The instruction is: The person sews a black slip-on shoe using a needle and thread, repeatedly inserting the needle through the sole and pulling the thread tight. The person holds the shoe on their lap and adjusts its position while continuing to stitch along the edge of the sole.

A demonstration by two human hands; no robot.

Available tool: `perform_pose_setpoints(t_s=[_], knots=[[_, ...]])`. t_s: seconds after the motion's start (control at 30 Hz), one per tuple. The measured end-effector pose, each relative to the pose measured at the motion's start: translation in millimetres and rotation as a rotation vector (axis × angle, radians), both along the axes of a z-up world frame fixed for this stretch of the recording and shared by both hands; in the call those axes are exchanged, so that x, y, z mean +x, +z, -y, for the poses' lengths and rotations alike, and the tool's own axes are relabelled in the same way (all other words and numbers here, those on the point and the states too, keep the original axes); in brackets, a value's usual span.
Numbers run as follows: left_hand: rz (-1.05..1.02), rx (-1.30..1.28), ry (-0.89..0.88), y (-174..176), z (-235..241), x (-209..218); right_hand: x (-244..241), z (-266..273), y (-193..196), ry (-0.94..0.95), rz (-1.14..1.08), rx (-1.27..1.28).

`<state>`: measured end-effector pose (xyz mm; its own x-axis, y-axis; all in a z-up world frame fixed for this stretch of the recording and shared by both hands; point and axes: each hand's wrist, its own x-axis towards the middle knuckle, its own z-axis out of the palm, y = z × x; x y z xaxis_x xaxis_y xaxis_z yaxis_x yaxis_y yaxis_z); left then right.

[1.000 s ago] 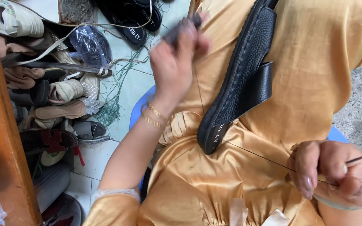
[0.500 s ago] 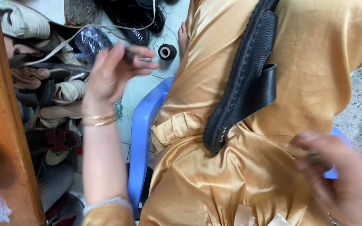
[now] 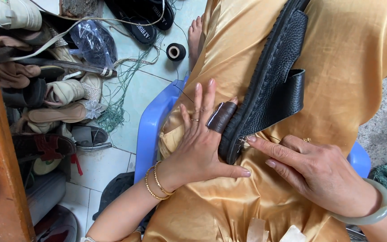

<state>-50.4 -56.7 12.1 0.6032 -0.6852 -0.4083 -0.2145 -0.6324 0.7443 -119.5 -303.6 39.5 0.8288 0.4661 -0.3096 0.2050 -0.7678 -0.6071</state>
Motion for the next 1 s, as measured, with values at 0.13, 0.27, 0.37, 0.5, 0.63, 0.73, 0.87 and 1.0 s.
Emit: perform_pose_setpoints(t_s=[0.13, 0.27, 0.37, 0.5, 0.63, 0.73, 0.87, 1.0], knots=[[-0.019, -0.065, 0.014, 4.1, 4.7, 5.3, 1.4, 1.2, 2.1, 0.047, -0.01, -0.113], [-0.002, -0.086, 0.016, 7.3, 5.7, 6.1, 3.5, -1.8, 1.7, 0.055, 0.008, -0.118], [-0.009, -0.101, 0.04, 6.4, 9.1, 2.8, 7.0, -4.2, 7.0, 0.042, 0.002, -0.126], [0.06, -0.086, 0.071, -2.2, 15.5, -9.3, 11.3, -23.6, 15.8, 0.0, 0.009, -0.153], [0.04, -0.065, 0.075, -8.0, 12.3, -10.8, 10.2, -37.4, 7.5, -0.13, 0.044, -0.024], [0.015, -0.2, 0.112, -14.2, -10.1, 0.7, 3.0, -32.4, 6.8, -0.146, 0.066, -0.015], [0.515, -0.263, 0.068, -30.7, -38.4, 10.2, -6.0, -37.7, 4.0, -0.135, 0.496, -0.352], [-0.193, -0.492, 0.203, 41.8, -34.7, 15.1, 1.2, -45.4, 9.7, -0.081, 0.537, -0.339]])
